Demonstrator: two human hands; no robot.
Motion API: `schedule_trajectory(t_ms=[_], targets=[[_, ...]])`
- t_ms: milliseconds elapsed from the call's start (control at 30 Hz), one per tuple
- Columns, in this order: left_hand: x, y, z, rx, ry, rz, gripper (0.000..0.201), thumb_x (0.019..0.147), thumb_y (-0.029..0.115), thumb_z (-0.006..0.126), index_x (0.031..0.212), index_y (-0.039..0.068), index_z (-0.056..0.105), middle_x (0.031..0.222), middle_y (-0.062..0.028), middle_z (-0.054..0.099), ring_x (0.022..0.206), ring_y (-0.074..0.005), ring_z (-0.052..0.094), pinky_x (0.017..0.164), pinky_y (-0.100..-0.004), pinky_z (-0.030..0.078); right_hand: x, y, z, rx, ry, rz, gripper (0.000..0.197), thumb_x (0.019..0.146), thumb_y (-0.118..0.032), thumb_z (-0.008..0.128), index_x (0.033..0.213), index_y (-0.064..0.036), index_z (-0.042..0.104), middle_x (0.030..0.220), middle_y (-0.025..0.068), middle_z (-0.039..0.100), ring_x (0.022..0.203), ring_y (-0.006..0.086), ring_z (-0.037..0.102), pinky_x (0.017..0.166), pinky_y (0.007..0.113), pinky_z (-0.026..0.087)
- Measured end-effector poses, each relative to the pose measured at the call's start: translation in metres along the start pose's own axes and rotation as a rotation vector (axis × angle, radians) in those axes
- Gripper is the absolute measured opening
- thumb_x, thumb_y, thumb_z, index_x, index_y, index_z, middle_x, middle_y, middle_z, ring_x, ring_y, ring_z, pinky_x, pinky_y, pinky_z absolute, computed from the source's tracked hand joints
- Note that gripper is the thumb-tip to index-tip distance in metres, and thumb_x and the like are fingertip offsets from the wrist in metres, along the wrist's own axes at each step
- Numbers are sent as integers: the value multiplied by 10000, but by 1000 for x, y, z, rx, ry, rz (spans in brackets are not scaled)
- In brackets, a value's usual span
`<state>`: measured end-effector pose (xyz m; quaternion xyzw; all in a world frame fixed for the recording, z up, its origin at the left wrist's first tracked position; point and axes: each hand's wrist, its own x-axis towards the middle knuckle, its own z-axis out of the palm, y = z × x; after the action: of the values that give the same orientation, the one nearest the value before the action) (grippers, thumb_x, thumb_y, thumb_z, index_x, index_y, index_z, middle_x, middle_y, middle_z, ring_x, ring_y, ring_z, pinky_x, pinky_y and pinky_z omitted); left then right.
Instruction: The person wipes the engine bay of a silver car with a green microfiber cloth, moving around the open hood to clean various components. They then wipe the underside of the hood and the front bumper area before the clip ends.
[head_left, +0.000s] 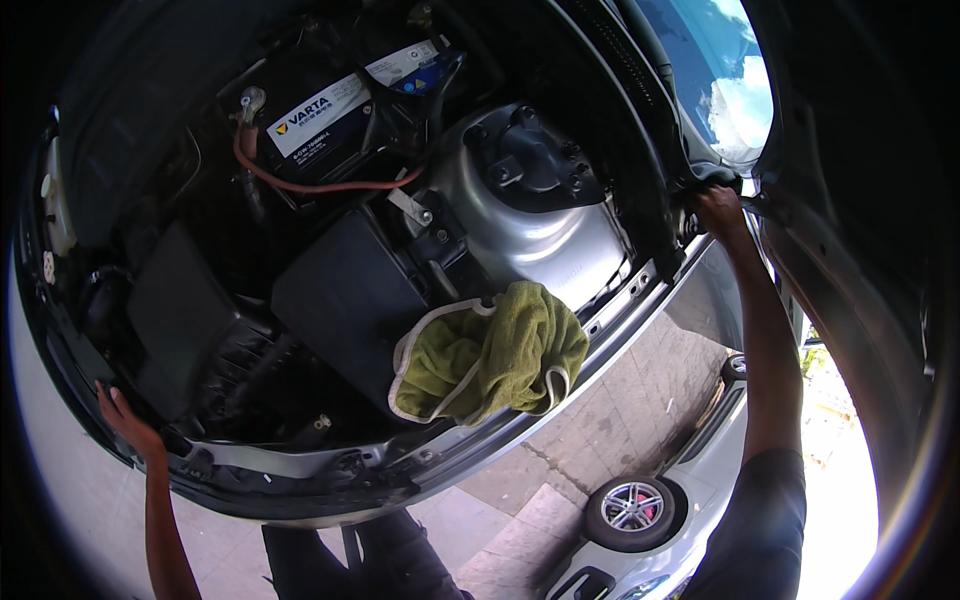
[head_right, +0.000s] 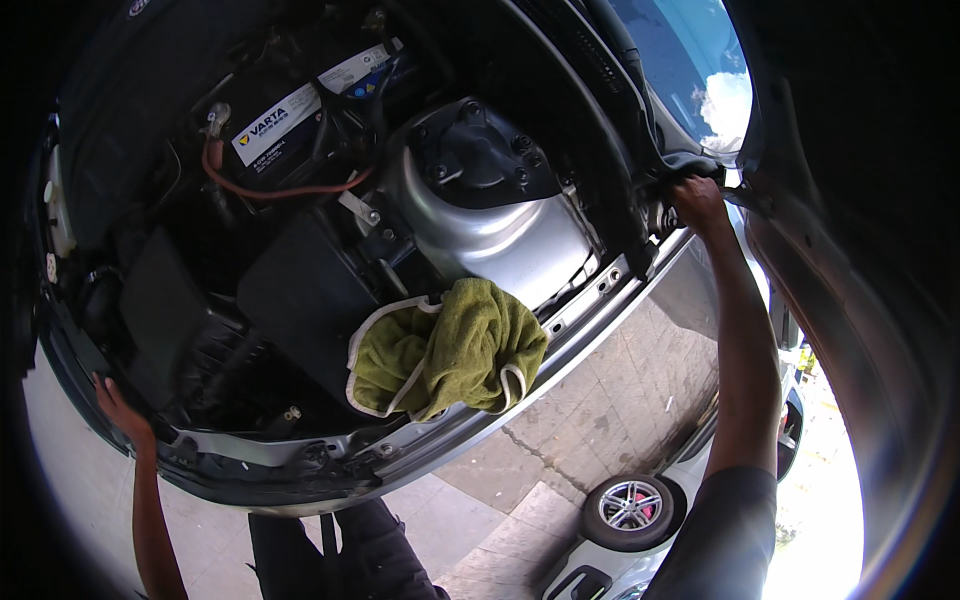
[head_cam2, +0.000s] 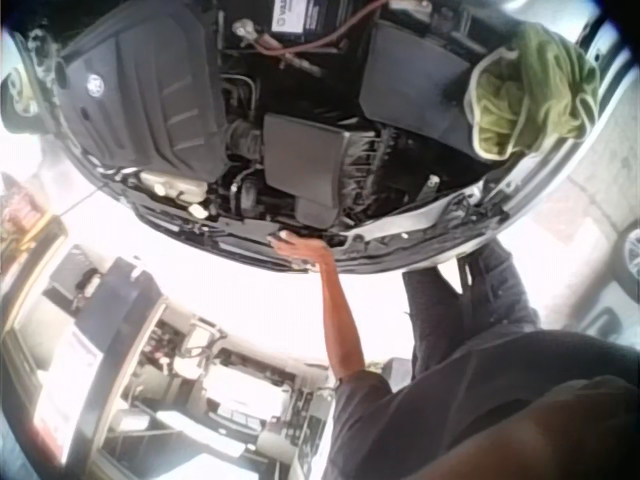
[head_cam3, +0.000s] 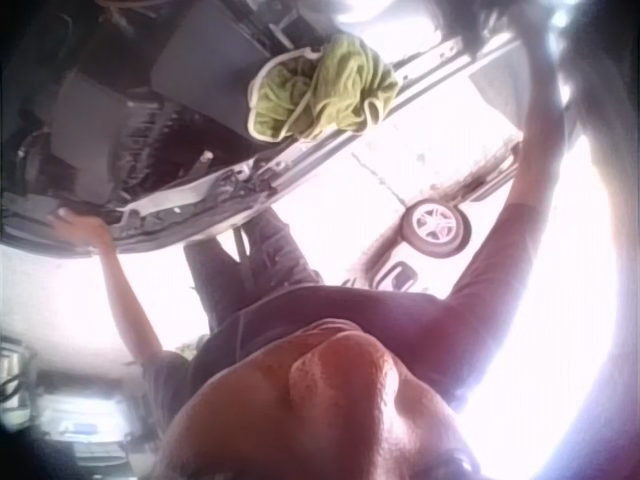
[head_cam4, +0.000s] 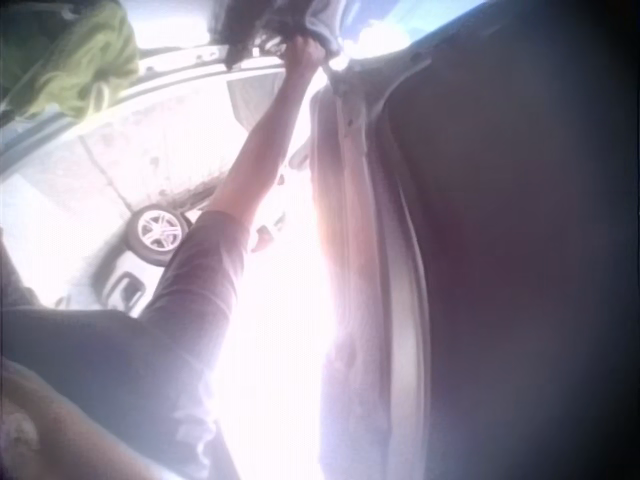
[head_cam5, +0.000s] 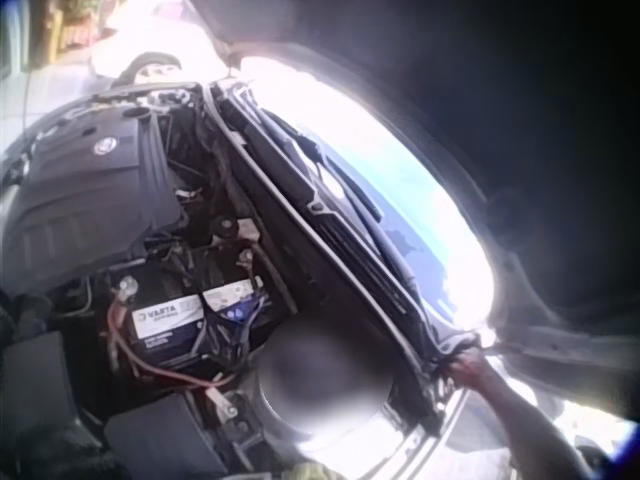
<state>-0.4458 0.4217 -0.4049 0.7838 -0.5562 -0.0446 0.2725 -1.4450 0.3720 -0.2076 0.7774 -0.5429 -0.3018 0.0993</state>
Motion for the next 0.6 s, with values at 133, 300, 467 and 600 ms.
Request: schedule_trajectory(t_ms=[133,300,467,600], targets=[[-1,-3,0,-55,1,-10,537,1030,403,419,1445,61,416,1454,-174,398,1352,-320,376,1130,-399,267,0,-8,-6,50,55,75,107,822,-199,627,808,-100,666,756,120,652,756,319,644,648,453,503],[-2,-4,1,-48,-3,-14,540,1031,413,413,1448,71,414,1464,-158,395,1365,-311,367,1141,-397,253,0,-15,-7,25,155,149,127,809,-231,660,827,-106,663,725,116,646,717,328,638,618,462,500],[-1,-4,1,-47,4,15,544,1027,417,421,1448,72,417,1463,-157,398,1365,-310,367,1141,-397,253,0,-15,0,62,251,133,96,787,-190,670,855,-130,642,693,95,635,659,324,638,579,456,502],[0,-2,1,-55,8,-20,549,1024,423,421,1446,73,421,1461,-160,399,1366,-312,366,1141,-400,252,0,-14,5,57,197,179,114,759,-156,673,866,-126,646,709,106,639,684,322,639,604,461,505]])
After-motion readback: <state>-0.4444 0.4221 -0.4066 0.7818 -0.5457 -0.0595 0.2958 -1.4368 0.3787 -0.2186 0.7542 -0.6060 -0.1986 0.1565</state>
